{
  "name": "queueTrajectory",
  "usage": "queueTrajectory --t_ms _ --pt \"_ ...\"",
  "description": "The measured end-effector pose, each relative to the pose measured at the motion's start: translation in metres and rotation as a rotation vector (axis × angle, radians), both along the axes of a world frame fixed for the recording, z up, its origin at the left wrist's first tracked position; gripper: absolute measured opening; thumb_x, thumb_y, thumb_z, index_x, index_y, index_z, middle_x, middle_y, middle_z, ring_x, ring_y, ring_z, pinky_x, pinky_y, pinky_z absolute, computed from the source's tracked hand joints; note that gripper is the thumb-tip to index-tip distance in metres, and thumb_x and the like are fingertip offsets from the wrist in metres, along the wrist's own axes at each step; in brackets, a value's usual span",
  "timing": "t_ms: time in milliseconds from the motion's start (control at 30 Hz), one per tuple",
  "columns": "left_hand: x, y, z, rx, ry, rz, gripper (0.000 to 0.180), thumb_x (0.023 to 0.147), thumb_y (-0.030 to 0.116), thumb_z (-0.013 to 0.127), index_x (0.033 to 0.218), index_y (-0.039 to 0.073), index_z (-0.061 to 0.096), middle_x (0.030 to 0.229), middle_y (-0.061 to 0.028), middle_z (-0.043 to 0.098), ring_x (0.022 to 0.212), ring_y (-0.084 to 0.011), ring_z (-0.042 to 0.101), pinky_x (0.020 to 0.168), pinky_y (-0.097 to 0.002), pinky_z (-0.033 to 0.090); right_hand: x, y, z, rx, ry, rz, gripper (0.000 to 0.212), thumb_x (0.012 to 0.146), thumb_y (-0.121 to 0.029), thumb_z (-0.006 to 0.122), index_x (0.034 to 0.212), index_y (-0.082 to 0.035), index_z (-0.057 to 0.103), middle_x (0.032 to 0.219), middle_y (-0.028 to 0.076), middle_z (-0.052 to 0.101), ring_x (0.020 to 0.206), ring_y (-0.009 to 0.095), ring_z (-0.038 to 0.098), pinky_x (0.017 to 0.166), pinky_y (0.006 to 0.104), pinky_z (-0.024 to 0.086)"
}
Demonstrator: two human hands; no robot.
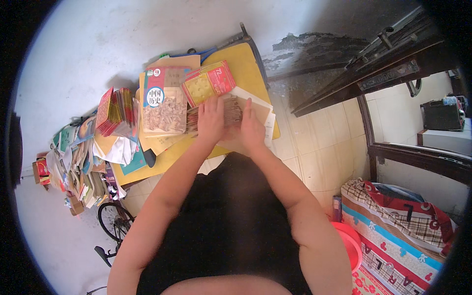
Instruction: The person organizes and bundles stacks of toy cap cards using rubber bands, packs items into a tote bag, and walks out of the room into the living area.
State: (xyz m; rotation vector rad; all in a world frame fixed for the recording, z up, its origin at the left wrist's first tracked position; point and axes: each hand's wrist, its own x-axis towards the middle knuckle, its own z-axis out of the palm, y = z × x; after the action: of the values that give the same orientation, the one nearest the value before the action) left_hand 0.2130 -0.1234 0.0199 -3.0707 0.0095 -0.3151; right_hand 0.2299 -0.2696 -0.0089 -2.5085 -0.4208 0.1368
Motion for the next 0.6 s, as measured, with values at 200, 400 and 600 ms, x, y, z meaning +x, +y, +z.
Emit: queueTrajectory --t_ms 200,400,600 --pt "0.004 -0.001 0.020 -0.161 0.180 -0.037 0.083 0.053 0.027 0.079 0.121 0.001 0.039 0.113 -0.0139 0.048 0.111 -0.0296 0.045 0.101 -0.0433 0.030 0.006 -0.015 0.007 -0.061 0.015 0.005 0.073 0.074 -0.017 0.069 0.138 -0.007 0.036 0.086 0.008 0.060 0.075 0.027 0.062 0.064 0.0374 0.049" --pt "0.008 0.001 0.022 -0.146 0.189 -0.011 0.081 0.054 0.026 0.078 0.121 0.001 0.040 0.111 -0.0122 0.050 0.108 -0.0281 0.047 0.096 -0.0417 0.034 0.021 -0.015 -0.012 0.572 0.103 -0.213 0.044 0.085 -0.014 0.062 0.126 -0.002 0.051 0.098 0.009 0.067 0.078 0.017 0.066 0.062 0.0297 0.048" --pt "0.015 -0.001 0.046 -0.352 0.161 0.167 0.089 0.052 0.029 0.082 0.125 0.001 0.039 0.110 -0.0134 0.051 0.105 -0.0283 0.051 0.092 -0.0401 0.038 0.027 -0.020 0.036 1.132 0.788 -0.609 0.035 0.088 -0.014 0.062 0.118 0.003 0.058 0.103 0.007 0.066 0.088 0.013 0.064 0.074 0.0254 0.047"
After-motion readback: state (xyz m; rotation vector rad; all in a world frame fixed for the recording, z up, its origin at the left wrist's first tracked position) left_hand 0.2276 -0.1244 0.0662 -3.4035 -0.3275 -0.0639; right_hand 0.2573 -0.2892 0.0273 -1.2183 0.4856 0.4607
